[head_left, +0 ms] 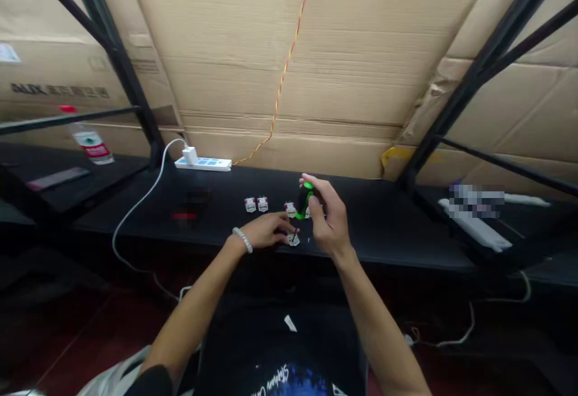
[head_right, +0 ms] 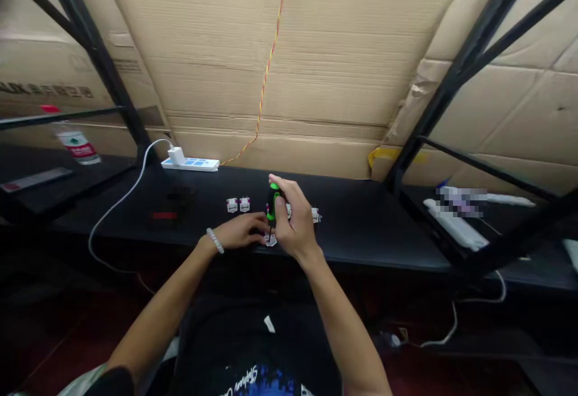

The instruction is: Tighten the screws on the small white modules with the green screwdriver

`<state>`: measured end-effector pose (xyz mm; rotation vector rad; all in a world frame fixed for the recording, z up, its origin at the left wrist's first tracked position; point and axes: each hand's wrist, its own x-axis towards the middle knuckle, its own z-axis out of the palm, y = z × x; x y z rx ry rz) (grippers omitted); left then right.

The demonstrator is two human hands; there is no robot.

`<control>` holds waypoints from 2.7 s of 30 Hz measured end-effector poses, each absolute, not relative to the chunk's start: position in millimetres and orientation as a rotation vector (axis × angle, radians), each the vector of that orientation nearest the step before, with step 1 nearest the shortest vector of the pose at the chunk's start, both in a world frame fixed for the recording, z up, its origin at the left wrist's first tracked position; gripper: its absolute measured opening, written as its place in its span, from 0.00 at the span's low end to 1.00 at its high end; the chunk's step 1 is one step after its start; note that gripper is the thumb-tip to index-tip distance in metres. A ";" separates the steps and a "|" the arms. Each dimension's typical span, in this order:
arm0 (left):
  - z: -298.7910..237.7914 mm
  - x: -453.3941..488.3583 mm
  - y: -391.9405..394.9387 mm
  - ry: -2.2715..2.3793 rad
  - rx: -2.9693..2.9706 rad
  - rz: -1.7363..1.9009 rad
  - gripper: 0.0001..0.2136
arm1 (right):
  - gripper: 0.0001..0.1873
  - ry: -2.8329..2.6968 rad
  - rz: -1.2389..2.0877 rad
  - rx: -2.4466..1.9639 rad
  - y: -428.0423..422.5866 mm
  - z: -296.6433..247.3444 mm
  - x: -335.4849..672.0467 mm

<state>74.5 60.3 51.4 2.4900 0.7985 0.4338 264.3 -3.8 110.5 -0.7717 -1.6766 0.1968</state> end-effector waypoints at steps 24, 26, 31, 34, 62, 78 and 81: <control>53.5 74.2 59.2 0.803 2.495 0.424 0.09 | 0.15 -1.642 0.065 -0.843 -3.5 115.9 267.4; 52.7 73.8 59.6 0.814 2.493 0.424 0.09 | 0.19 -1.712 0.150 -0.787 -3.4 115.5 267.3; 51.0 73.6 60.3 0.787 2.467 0.447 0.08 | 0.18 -1.722 0.129 -0.762 -4.5 115.4 266.0; 51.1 73.7 60.4 0.791 2.482 0.439 0.08 | 0.15 -1.666 0.093 -0.801 -4.5 115.0 266.2; 51.9 73.6 59.9 0.793 2.504 0.423 0.09 | 0.23 -1.764 0.318 -0.726 -5.0 112.7 269.2; 52.0 74.8 57.9 0.840 2.529 0.422 0.10 | 0.17 -1.698 0.088 -0.844 -2.7 111.6 271.4; 52.6 74.7 57.6 0.837 2.585 0.416 0.11 | 0.21 -1.716 0.201 -0.816 -3.4 110.0 271.4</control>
